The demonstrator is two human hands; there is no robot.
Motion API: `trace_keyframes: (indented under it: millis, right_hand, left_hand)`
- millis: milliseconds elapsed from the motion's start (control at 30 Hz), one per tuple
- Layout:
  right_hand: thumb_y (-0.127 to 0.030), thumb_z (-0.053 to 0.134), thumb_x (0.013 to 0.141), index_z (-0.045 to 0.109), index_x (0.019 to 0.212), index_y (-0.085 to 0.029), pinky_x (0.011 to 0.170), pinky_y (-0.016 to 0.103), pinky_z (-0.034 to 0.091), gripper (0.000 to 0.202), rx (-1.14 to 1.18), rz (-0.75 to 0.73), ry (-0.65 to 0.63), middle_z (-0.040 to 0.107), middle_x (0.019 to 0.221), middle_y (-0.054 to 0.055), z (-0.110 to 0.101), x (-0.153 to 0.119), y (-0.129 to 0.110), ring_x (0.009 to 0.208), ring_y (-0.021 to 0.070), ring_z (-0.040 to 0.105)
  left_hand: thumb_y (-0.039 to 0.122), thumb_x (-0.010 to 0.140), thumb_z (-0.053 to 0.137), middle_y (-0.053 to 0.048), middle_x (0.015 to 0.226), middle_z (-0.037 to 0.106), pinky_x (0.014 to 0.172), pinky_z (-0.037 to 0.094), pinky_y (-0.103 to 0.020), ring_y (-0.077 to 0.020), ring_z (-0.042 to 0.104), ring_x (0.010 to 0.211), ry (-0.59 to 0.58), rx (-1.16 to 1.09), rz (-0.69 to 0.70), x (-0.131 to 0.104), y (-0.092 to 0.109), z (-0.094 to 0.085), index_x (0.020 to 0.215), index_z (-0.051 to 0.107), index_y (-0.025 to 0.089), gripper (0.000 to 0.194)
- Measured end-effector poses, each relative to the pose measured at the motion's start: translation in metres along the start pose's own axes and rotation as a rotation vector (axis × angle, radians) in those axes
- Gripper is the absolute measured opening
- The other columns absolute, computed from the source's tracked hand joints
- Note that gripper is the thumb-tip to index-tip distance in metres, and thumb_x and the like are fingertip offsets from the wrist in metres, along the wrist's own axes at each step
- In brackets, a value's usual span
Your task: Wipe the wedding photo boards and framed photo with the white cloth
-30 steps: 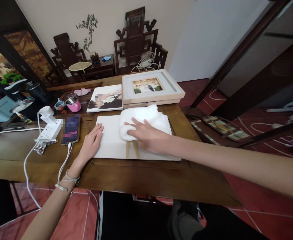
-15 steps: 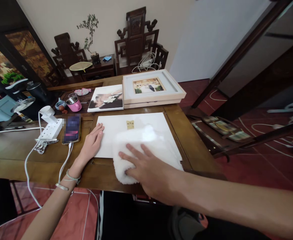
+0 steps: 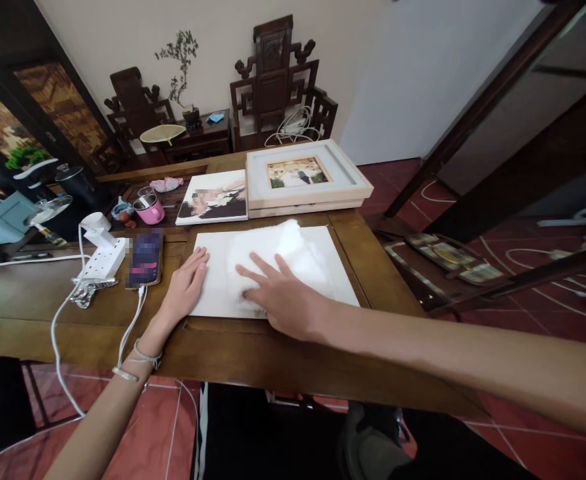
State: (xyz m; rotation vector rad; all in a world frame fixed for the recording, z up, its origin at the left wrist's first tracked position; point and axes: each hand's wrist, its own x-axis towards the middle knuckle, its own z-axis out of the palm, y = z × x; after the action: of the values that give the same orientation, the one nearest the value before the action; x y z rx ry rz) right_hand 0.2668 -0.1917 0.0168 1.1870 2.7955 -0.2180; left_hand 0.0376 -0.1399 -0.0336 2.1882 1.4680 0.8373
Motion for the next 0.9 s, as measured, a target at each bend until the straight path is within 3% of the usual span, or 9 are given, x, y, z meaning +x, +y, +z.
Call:
trace_keyframes:
  millis: [167, 267, 433, 633, 767, 900]
  right_hand:
    - [-0.011, 0.058, 0.076, 0.061, 0.124, -0.022, 0.106, 0.072, 0.014, 0.049, 0.059, -0.106, -0.085, 0.021, 0.156, 0.012, -0.004, -0.02, -0.028, 0.14, 0.0446, 0.007]
    - [-0.01, 0.056, 0.076, 0.06, 0.126, -0.021, 0.106, 0.071, 0.015, 0.051, 0.071, -0.143, -0.12, 0.021, 0.156, 0.012, -0.008, -0.024, -0.033, 0.14, 0.0437, 0.009]
    - [-0.002, 0.048, 0.075, 0.055, 0.129, -0.018, 0.108, 0.066, 0.021, 0.057, 0.093, -0.1, -0.074, 0.027, 0.154, 0.01, -0.014, -0.008, -0.008, 0.142, 0.0379, 0.014]
    - [0.004, 0.044, 0.075, 0.052, 0.13, -0.012, 0.105, 0.067, 0.025, 0.058, 0.053, -0.014, -0.018, 0.026, 0.154, 0.015, -0.015, 0.022, 0.023, 0.141, 0.0396, 0.013]
    - [0.0, 0.05, 0.076, 0.053, 0.131, -0.013, 0.106, 0.069, 0.019, 0.056, 0.001, 0.025, 0.025, 0.024, 0.154, 0.017, -0.007, 0.019, 0.008, 0.14, 0.0432, 0.011]
    - [-0.008, 0.056, 0.078, 0.058, 0.127, -0.018, 0.105, 0.072, 0.016, 0.05, 0.023, -0.071, -0.038, 0.022, 0.155, 0.016, -0.003, -0.002, -0.024, 0.139, 0.0463, 0.01]
  left_hand:
    - [0.043, 0.096, 0.034, -0.012, 0.139, 0.051, 0.115, 0.028, -0.041, -0.0216, 0.041, 0.135, -0.002, 0.003, 0.002, 0.0, 0.001, 0.0, 0.124, 0.06, 0.012, 0.049]
    - [0.042, 0.096, 0.034, -0.013, 0.139, 0.052, 0.115, 0.028, -0.04, -0.0214, 0.041, 0.135, 0.0, 0.005, 0.005, 0.0, 0.001, 0.0, 0.124, 0.06, 0.011, 0.05]
    - [0.042, 0.096, 0.034, -0.013, 0.139, 0.051, 0.115, 0.028, -0.041, -0.0213, 0.041, 0.135, -0.001, 0.006, 0.005, 0.0, 0.0, 0.0, 0.125, 0.06, 0.01, 0.05]
    - [0.041, 0.096, 0.035, -0.012, 0.139, 0.052, 0.115, 0.028, -0.041, -0.0217, 0.041, 0.135, 0.001, -0.003, 0.008, 0.0, -0.001, 0.0, 0.125, 0.06, 0.011, 0.049]
    - [0.041, 0.096, 0.035, -0.016, 0.139, 0.051, 0.115, 0.028, -0.039, -0.022, 0.041, 0.135, 0.001, -0.006, 0.011, 0.0, 0.0, 0.0, 0.125, 0.059, 0.006, 0.052]
    - [0.039, 0.096, 0.034, -0.015, 0.139, 0.051, 0.115, 0.028, -0.039, -0.0215, 0.041, 0.135, -0.003, -0.001, 0.008, 0.0, 0.001, 0.0, 0.125, 0.059, 0.006, 0.051]
